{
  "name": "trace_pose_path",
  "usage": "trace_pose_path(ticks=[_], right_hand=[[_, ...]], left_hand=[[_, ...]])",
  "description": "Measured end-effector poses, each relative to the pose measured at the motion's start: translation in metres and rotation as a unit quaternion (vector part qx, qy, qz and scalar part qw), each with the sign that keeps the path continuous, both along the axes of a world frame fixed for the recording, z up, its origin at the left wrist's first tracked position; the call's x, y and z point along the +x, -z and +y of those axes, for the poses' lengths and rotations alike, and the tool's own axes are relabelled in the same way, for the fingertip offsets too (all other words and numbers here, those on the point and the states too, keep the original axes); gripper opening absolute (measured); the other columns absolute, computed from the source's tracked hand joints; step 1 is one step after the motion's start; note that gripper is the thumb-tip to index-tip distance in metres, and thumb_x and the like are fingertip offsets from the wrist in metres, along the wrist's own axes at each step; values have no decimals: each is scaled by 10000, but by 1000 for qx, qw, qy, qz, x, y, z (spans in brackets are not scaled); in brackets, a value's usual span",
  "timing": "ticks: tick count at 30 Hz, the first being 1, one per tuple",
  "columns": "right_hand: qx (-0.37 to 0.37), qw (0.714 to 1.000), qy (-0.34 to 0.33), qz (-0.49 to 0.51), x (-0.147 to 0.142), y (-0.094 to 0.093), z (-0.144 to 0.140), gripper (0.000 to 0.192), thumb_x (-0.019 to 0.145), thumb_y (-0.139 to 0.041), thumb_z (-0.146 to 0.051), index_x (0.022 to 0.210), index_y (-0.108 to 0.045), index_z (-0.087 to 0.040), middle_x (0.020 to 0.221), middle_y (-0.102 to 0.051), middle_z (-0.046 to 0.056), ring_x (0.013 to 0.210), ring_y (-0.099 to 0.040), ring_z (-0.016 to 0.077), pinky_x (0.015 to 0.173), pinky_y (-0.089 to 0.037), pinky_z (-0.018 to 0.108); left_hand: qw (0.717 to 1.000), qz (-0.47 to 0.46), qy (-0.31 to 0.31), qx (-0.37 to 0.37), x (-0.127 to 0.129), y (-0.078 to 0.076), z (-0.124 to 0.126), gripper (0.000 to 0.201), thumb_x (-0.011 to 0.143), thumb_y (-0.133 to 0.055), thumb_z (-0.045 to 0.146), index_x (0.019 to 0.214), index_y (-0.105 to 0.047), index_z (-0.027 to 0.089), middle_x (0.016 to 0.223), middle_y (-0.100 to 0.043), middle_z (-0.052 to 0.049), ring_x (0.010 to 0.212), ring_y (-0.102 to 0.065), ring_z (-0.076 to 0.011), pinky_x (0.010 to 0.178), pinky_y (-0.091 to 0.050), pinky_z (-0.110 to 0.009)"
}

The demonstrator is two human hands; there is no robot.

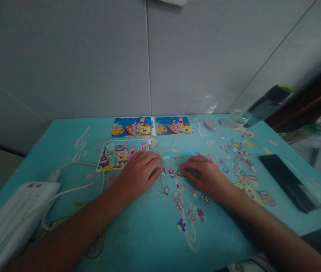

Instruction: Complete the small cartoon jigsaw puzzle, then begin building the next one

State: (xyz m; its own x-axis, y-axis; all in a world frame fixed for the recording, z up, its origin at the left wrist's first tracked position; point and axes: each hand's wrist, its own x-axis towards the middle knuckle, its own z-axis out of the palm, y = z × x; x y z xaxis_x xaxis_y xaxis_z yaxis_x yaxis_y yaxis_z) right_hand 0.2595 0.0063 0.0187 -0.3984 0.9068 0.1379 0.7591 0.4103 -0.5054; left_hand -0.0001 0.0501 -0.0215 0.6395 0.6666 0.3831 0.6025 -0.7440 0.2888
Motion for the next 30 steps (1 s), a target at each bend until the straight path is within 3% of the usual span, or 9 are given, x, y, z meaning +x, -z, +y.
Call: trace_pose_path(ticks=[9, 19, 26, 30], right_hand=[[-5, 999, -37, -21, -5, 6, -3, 186, 931, -656, -279, 1085, -752, -236, 953, -684, 68, 929, -637, 205, 887, -495, 351], [-37, 999, 15, 17, -2, 5, 1, 62, 877, -724, -279, 862, -723, -219, 846, -682, 28, 846, -634, 180, 808, -481, 311], [-60, 995, 82, -7, -2, 3, 2, 176, 897, -689, -351, 787, -716, -216, 780, -687, 11, 704, -607, 153, 659, -425, 280], [-65, 994, 84, -38, 1, 1, 2, 374, 973, -557, -431, 703, -681, -204, 716, -667, 14, 630, -573, 146, 620, -394, 287]], left_hand=[[1000, 0, -1, 5, 1, 0, 1, 243, 963, -585, 328, 1157, -650, 196, 1208, -663, -77, 1145, -579, -259, 1053, -425, -493], [1000, -2, 4, 1, 0, 1, 1, 236, 968, -572, 315, 1159, -654, 202, 1200, -662, -77, 1142, -580, -255, 1058, -423, -499], [1000, 5, -3, 4, 1, 1, 1, 241, 963, -579, 307, 1157, -659, 189, 1208, -660, -78, 1146, -571, -253, 1065, -414, -495], [1000, 4, -3, 9, 1, 0, 0, 238, 964, -576, 303, 1152, -661, 184, 1207, -662, -78, 1140, -575, -253, 1059, -419, -491]])
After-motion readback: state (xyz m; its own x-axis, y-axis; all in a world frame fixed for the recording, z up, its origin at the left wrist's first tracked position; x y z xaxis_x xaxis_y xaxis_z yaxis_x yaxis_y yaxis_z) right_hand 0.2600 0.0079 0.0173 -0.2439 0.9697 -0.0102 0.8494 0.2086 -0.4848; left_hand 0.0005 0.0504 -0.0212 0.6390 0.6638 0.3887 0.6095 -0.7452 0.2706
